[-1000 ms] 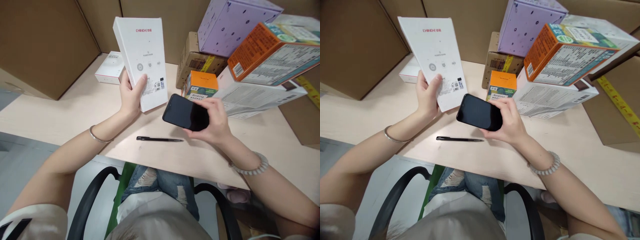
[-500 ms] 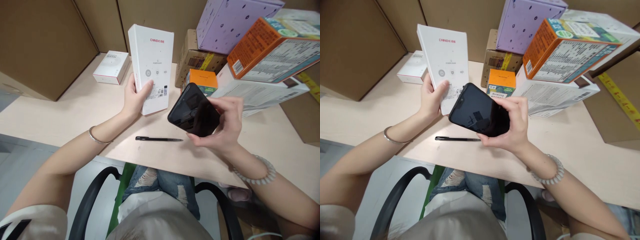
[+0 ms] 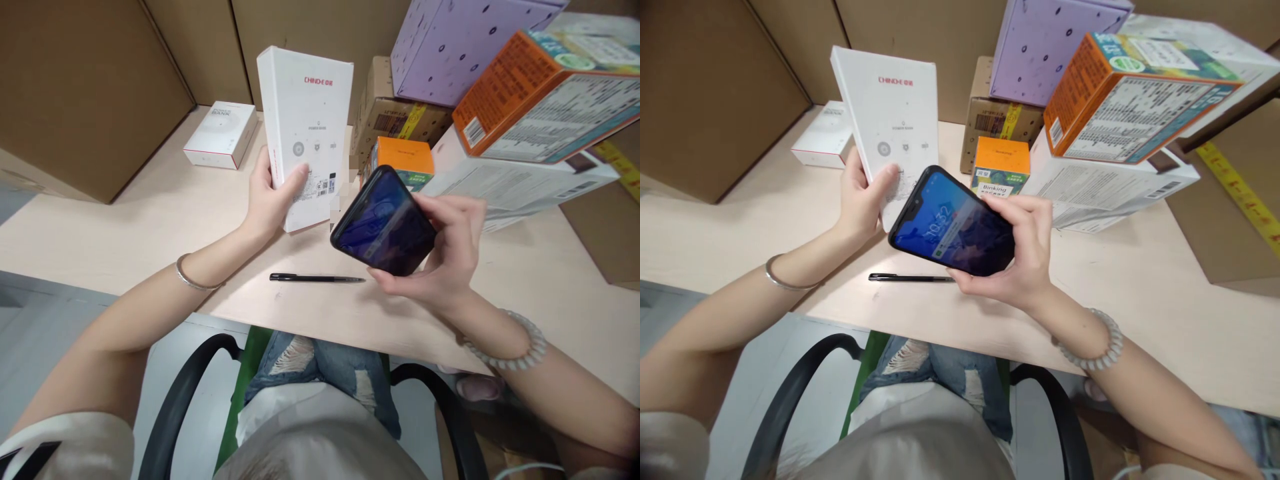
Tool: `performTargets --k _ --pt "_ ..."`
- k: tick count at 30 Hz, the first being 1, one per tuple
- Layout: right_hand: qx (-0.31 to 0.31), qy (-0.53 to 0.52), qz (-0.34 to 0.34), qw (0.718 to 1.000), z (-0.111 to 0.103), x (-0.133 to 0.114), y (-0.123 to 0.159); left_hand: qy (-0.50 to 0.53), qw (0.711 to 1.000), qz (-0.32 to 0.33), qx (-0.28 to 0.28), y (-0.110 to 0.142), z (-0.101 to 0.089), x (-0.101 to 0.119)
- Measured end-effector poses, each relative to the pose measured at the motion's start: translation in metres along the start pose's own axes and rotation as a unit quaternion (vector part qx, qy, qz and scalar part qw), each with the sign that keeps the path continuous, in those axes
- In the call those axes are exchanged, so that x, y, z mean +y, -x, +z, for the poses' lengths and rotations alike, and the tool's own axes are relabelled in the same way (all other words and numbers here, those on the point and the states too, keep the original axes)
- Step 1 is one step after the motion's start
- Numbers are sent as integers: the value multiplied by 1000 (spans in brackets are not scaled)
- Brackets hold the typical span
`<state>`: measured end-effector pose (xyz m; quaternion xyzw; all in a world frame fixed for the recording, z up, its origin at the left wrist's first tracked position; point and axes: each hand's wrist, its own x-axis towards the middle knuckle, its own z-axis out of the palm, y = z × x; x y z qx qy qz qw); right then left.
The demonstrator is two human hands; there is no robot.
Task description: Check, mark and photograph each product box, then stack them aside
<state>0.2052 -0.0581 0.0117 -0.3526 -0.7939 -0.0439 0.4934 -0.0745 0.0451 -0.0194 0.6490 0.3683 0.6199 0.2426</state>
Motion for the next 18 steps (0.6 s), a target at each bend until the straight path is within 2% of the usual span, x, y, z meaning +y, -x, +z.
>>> performTargets --k 3,7,10,18 --pt "17 3 -28 999 0 -2 -1 -4 1000 9 -6 1 0 2" --pt "-8 33 -18 999 -1 -3 -3 -9 1000 10 -17 1 -1 -1" --pt "-16 27 -36 999 -2 -4 -3 -19 999 10 -28 0 -3 -4" --pt "-108 -10 -1 994 2 0 -1 -38 999 9 -31 2 -2 -3"
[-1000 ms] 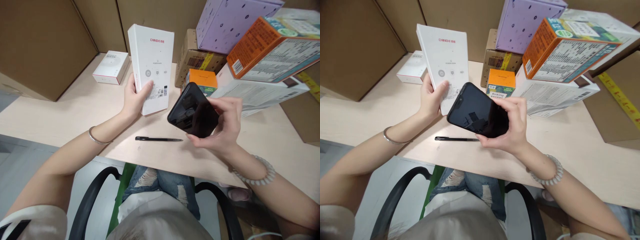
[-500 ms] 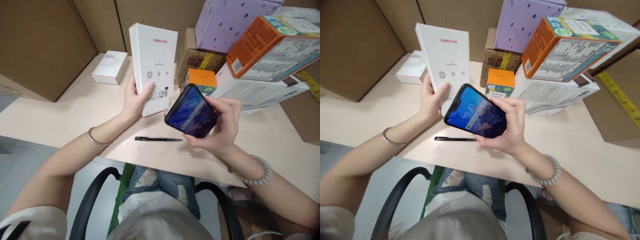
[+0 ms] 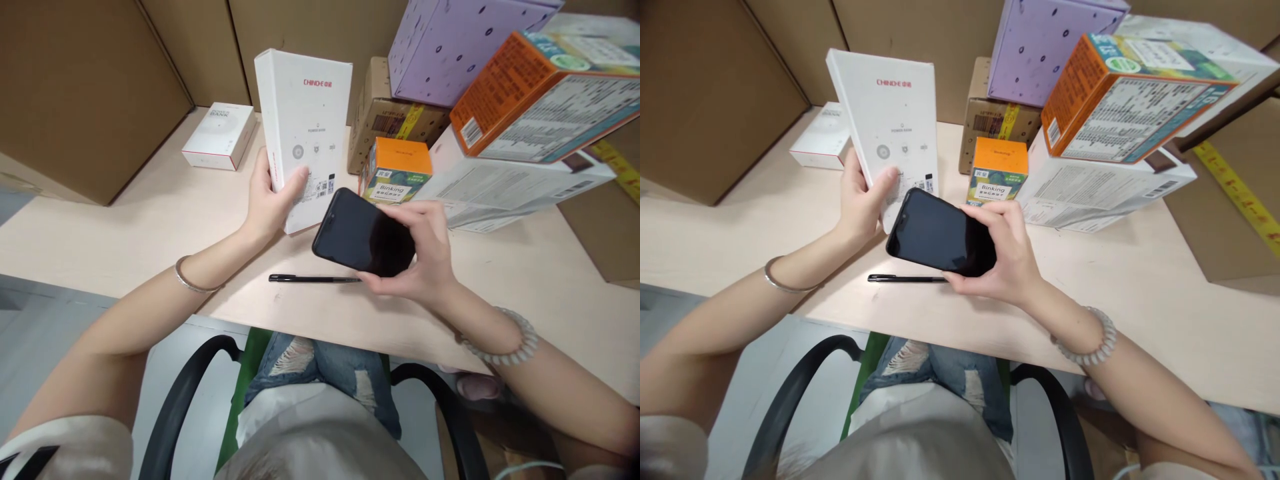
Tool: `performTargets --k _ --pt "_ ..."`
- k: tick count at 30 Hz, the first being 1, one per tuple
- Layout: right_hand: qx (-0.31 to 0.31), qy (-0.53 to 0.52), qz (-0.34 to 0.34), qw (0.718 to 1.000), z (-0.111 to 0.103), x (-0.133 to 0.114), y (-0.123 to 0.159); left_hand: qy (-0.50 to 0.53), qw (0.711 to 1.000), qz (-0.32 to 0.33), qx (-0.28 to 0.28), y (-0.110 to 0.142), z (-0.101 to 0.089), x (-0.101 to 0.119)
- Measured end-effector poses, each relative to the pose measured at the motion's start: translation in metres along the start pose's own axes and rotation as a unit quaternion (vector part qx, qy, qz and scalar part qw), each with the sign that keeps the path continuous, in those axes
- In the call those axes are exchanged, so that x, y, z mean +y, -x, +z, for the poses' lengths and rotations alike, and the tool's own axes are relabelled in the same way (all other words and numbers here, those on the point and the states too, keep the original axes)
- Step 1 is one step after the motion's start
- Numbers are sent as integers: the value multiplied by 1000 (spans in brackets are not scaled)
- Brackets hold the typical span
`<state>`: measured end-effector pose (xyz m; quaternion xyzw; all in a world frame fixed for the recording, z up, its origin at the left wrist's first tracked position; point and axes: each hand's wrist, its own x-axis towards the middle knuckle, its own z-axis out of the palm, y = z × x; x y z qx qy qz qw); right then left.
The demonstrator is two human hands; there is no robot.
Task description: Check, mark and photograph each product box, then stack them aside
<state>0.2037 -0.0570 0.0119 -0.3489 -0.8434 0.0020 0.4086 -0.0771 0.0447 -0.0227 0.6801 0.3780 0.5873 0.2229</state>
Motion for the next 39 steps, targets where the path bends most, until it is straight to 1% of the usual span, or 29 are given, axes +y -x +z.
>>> performTargets --k 5,9,11,13,17,19,21,23,25,31,35,39 --pt "-50 -47 25 997 16 18 5 -5 999 16 34 -3 -3 -9" --pt "-95 -63 81 990 27 26 10 -32 999 34 25 -4 -3 -21" --pt "-110 -61 101 987 31 27 11 -42 998 35 5 -2 1 -25" --pt "-118 -61 115 984 33 27 11 -36 998 38 -31 2 7 -25" --pt "-137 -58 139 979 36 25 10 7 994 28 -105 9 18 -16" --pt "-140 -44 144 979 37 24 9 19 993 1 -120 10 21 -10" --pt "-136 -33 145 980 38 24 9 20 992 -27 -120 8 24 -7" --pt "-133 -36 146 980 38 25 9 9 993 -41 -113 3 29 -8" --pt "-134 -47 149 979 38 25 9 -3 993 -48 -106 -4 36 -15" --pt "-149 -52 149 976 37 26 7 6 992 -56 -114 -36 62 -55" --pt "-161 -60 160 972 38 27 6 39 983 -114 -137 -59 71 -73" --pt "-165 -73 172 968 39 27 6 35 981 -132 -136 -78 80 -81"
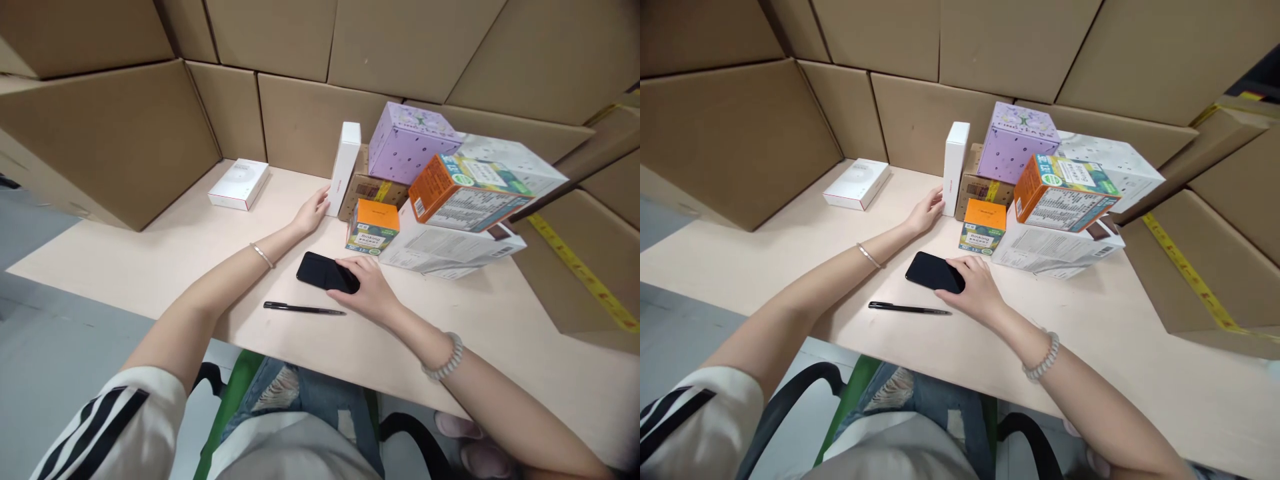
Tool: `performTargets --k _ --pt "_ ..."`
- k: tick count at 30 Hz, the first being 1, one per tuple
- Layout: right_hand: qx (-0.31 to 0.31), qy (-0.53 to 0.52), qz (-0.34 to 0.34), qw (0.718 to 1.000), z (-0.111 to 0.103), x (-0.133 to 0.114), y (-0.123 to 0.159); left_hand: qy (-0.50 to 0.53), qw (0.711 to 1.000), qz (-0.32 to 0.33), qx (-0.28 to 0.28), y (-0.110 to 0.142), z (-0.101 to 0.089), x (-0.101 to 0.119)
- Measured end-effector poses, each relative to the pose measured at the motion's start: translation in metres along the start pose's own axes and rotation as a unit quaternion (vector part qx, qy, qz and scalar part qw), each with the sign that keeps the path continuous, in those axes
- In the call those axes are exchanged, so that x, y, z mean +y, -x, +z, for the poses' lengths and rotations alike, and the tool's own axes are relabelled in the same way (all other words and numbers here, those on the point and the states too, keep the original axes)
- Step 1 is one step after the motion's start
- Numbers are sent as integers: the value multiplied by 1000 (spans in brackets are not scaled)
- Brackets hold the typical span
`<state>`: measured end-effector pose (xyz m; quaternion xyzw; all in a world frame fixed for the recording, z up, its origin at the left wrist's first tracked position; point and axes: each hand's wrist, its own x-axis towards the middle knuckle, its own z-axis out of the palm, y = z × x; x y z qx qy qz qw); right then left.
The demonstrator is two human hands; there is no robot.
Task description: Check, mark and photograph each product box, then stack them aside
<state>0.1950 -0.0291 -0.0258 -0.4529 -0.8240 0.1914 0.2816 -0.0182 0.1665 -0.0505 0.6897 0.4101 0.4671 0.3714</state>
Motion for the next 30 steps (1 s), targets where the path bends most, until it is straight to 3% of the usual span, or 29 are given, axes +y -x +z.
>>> performTargets --k 7,10,13,16,19,23,30 --pt "-3 10 -11 1000 0 0 1 -28 999 -17 26 -11 4 8" --pt "-6 16 -26 1000 0 1 2 -85 992 22 91 2 -19 18" --pt "-10 16 -41 999 2 4 3 -196 964 55 169 19 -60 27" --pt "-29 12 -43 999 3 7 2 -305 930 -27 203 34 -100 29" --pt "-54 24 -46 997 4 7 0 -368 903 -107 195 50 -125 27" --pt "-82 72 -69 992 6 3 1 -407 881 -141 198 70 -138 29" --pt "-122 50 -86 988 11 2 -2 -374 857 -226 272 79 -161 35"
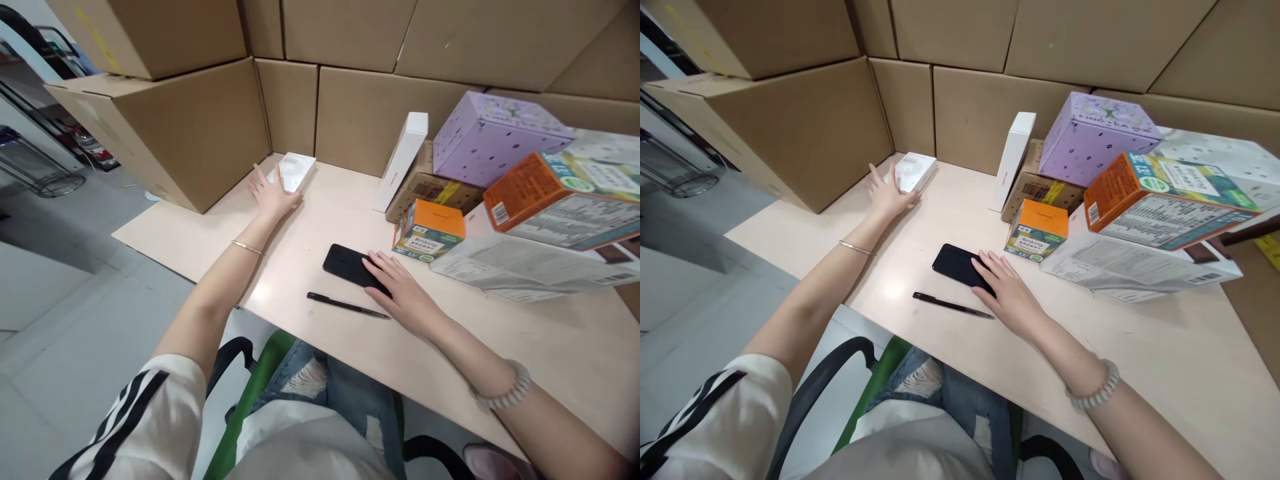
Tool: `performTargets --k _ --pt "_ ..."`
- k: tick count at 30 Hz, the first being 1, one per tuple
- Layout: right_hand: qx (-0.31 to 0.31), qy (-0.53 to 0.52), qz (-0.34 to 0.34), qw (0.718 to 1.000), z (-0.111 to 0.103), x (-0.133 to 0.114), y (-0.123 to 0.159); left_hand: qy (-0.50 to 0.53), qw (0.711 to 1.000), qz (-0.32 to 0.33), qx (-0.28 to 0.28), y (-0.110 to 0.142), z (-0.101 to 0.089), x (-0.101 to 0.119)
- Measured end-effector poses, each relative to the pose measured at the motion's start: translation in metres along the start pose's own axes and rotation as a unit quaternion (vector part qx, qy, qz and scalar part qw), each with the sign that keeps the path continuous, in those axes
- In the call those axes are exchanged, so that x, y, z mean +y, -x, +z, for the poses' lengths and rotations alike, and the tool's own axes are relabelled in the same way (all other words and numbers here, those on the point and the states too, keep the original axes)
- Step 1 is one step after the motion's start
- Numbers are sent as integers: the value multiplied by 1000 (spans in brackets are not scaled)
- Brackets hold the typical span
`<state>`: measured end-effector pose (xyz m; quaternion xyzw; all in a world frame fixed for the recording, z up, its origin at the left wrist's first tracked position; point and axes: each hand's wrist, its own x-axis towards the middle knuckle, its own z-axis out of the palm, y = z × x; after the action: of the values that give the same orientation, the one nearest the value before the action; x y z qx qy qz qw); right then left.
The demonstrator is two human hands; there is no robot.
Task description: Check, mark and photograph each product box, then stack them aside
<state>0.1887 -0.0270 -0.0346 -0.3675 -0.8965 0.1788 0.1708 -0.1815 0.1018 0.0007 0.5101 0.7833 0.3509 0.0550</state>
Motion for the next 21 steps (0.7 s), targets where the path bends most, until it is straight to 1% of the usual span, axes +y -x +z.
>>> performTargets --k 2,4,6,8,9,11,12,14,16,18,19,21 --pt "0 1 -1 1000 0 0 -1 18 1000 -21 -14 -5 1 -3" --pt "3 4 0 1000 0 0 -1 42 999 -34 -7 -7 4 -5" --pt "13 1 1 1000 -1 -1 0 80 996 -24 33 -7 8 -5" --pt "38 -13 -2 999 -2 -3 2 126 988 12 86 -6 9 -4" --pt "57 -24 -3 998 -3 -3 4 148 982 40 111 -4 9 -3" --pt "101 -53 -4 993 -5 -4 6 186 963 120 152 0 5 0" --pt "122 -71 -3 990 -7 -4 7 202 950 169 166 3 2 3" --pt "155 -116 6 981 -9 -3 9 224 920 271 172 10 -4 9" --pt "172 -184 24 967 -12 -2 10 235 895 346 152 21 -8 18" --pt "179 -264 42 947 -14 -1 11 235 875 406 118 34 -8 27" --pt "186 -301 51 934 -15 -1 11 230 864 438 95 42 -6 31" --pt "211 -347 67 911 -15 -4 14 204 837 507 32 58 1 40"
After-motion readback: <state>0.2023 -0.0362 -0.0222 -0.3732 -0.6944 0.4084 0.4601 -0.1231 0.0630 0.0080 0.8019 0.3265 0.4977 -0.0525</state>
